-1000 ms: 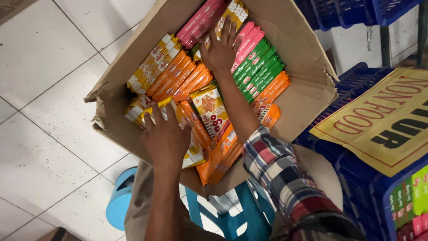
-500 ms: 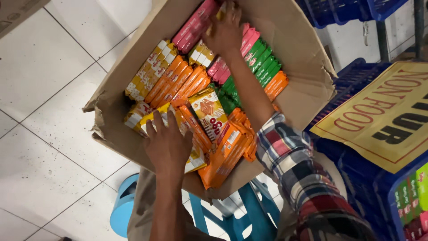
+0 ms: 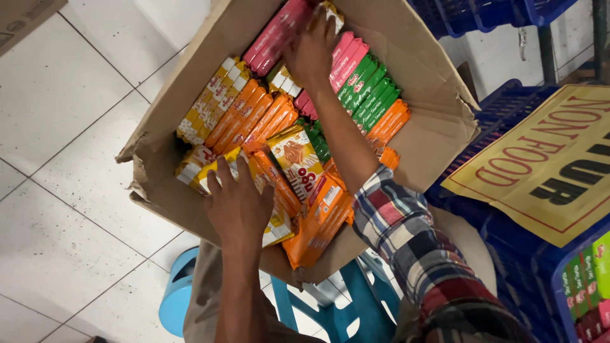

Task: The person transfers small snack packets from a blue crate into a cardboard box, arranging them by color and orientation. They repeatedly pick up packets, place them into the box, and adjust the arrangement to fit more items.

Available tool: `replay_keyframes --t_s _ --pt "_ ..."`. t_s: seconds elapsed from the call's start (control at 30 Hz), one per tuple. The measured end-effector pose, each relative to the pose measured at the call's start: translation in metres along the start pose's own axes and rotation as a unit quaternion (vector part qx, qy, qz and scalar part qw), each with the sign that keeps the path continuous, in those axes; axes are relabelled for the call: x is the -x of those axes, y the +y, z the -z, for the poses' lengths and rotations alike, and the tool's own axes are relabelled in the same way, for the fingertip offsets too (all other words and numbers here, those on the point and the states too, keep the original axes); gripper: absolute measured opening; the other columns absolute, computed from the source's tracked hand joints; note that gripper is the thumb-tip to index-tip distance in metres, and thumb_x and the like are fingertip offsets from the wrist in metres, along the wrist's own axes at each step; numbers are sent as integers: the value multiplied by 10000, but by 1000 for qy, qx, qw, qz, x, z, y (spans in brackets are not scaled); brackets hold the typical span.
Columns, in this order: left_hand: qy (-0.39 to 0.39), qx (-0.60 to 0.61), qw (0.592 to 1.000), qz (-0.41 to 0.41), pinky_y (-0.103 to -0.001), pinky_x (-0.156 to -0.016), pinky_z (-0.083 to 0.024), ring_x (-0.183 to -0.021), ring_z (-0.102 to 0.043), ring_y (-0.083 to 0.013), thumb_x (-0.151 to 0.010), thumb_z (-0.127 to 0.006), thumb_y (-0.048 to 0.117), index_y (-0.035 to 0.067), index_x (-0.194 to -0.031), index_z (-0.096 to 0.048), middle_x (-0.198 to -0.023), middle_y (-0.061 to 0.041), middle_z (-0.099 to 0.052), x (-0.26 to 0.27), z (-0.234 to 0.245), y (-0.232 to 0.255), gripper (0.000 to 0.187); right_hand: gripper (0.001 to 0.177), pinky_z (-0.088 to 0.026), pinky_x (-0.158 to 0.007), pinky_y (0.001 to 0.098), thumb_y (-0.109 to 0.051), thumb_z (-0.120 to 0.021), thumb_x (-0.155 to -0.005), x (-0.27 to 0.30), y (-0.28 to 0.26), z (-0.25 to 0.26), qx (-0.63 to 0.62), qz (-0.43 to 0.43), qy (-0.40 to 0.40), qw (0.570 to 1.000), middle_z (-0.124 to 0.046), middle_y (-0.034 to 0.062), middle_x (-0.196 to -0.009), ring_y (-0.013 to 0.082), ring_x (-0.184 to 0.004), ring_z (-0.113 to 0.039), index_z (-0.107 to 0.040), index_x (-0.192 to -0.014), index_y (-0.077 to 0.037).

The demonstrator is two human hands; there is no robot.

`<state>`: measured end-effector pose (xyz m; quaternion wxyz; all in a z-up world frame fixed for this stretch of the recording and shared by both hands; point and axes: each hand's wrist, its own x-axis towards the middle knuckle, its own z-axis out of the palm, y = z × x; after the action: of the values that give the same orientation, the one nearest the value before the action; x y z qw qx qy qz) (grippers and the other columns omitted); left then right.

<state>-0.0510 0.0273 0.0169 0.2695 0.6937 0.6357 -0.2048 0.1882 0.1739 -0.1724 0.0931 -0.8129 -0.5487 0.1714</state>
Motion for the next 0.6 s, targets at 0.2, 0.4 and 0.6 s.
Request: replay_keyframes --t_s 0.2,0.4,0.6 --pt "-18 4 1000 5 -654 -957 -473 -1462 -342 -448 -910 -628 570 152 -1550 -415 -1627 -166 -358 1 6 3 793 769 -448 -1020 658 -618 -552 -999 -1 -19 3 273 -29 -132 952 -263 200 -1632 450 -1487 -158 -432 -1562 -109" --pt "-42 25 999 15 -661 -1014 -427 -1488 -289 -466 -918 -615 569 155 -1548 -387 -1661 -188 -301 -1 5 -2 787 540 -271 -1101 686 -436 -399 -971 -17 22 -16 203 209 -78 954 -748 120 -882 408 -1111 -597 -801 -783 -129" --pt "-15 5 1000 -2 -655 -939 -484 -1461 -348 -443 -905 -634 567 159 -1542 -407 -1626 -172 -366 -1 1 1 790 529 -222 -1124 703 -497 -394 -989 -8 20 -14 210 162 -105 958 -722 130 -1047 384 -1177 -586 -806 -978 -164"
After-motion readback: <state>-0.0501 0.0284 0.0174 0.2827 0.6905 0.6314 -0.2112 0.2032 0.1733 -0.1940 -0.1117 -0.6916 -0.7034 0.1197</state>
